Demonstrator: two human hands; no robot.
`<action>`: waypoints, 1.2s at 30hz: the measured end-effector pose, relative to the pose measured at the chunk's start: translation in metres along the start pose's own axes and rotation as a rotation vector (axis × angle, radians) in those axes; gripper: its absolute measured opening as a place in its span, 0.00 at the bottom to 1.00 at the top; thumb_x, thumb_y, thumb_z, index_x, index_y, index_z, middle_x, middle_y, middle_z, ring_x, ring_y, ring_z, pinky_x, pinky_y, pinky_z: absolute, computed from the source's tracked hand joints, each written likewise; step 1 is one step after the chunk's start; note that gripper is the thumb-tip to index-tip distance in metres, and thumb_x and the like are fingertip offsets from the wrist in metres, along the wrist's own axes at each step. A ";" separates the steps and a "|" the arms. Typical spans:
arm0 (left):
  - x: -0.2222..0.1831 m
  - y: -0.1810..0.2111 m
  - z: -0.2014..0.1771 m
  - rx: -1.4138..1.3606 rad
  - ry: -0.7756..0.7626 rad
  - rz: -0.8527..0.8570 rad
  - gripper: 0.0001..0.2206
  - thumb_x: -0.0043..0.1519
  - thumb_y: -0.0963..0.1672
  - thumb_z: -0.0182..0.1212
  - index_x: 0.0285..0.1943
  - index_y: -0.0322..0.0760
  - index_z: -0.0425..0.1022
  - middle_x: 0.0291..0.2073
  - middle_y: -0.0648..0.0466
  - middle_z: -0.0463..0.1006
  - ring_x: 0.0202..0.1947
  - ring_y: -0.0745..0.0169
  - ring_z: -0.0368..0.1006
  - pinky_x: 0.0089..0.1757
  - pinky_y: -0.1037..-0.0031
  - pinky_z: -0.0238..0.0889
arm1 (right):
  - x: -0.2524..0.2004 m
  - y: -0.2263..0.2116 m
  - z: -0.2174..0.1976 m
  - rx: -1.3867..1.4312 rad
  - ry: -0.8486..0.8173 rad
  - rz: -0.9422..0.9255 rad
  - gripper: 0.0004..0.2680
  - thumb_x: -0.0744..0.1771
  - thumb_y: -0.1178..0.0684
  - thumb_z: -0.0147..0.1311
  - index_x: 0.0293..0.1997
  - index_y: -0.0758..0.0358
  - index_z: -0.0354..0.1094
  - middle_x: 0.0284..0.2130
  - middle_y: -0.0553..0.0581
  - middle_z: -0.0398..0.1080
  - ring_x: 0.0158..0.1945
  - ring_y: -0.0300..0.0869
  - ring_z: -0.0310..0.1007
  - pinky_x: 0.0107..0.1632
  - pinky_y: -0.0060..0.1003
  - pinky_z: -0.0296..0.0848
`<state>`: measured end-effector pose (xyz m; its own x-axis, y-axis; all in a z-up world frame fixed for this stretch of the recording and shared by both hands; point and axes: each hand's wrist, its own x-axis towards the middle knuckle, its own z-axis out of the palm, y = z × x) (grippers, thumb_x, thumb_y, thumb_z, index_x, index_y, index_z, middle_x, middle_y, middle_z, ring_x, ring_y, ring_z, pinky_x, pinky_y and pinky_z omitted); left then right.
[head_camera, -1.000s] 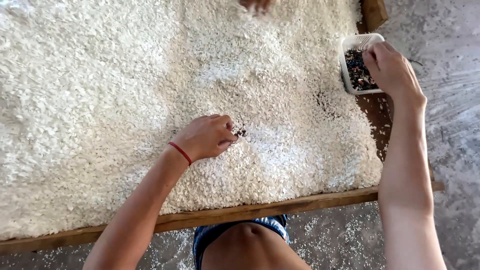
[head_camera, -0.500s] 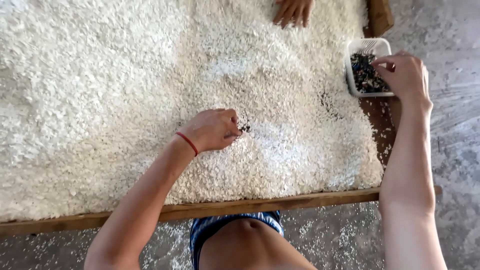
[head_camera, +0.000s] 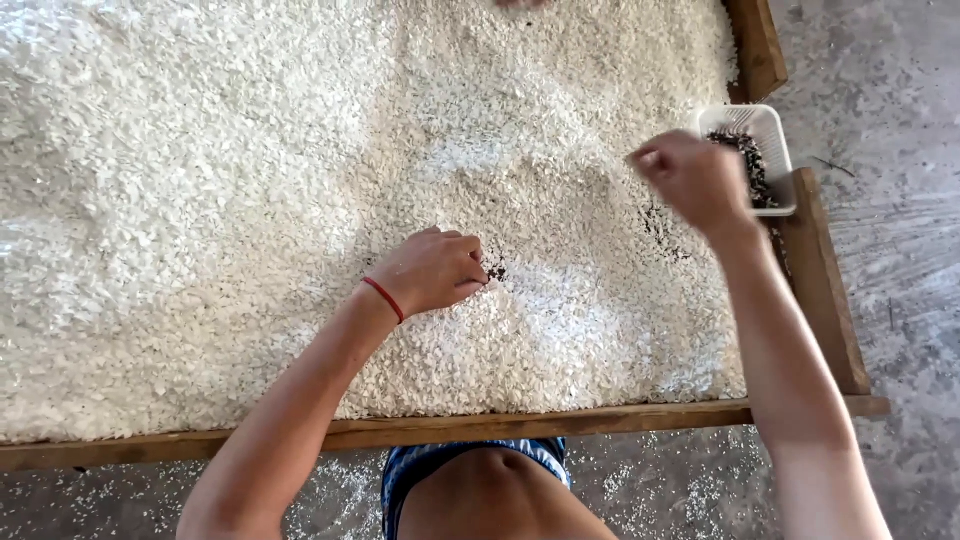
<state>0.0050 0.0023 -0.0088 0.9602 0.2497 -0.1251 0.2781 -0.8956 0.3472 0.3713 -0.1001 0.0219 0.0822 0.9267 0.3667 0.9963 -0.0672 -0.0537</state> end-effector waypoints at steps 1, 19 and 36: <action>0.000 0.001 -0.006 0.002 -0.006 0.001 0.10 0.63 0.49 0.57 0.42 0.53 0.85 0.41 0.60 0.78 0.48 0.56 0.76 0.51 0.63 0.68 | 0.001 -0.023 0.001 0.004 0.000 0.005 0.05 0.70 0.43 0.61 0.45 0.47 0.79 0.34 0.50 0.78 0.35 0.43 0.79 0.37 0.33 0.74; 0.011 -0.026 0.019 0.023 0.265 -0.083 0.08 0.65 0.48 0.62 0.50 0.47 0.78 0.40 0.61 0.74 0.49 0.59 0.73 0.49 0.63 0.67 | -0.010 -0.103 -0.009 0.429 -0.730 -0.399 0.11 0.66 0.56 0.55 0.54 0.62 0.71 0.43 0.60 0.74 0.47 0.50 0.77 0.48 0.40 0.79; -0.004 -0.032 -0.009 -0.119 0.534 -0.187 0.03 0.65 0.48 0.63 0.41 0.53 0.75 0.36 0.61 0.83 0.41 0.62 0.80 0.42 0.67 0.71 | 0.001 -0.096 -0.024 0.780 -0.703 0.043 0.09 0.69 0.50 0.52 0.48 0.62 0.74 0.38 0.60 0.77 0.32 0.43 0.79 0.28 0.31 0.80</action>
<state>-0.0072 0.0336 -0.0108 0.7656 0.5785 0.2814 0.4153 -0.7785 0.4706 0.2768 -0.1014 0.0499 -0.1650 0.9518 -0.2584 0.6799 -0.0800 -0.7289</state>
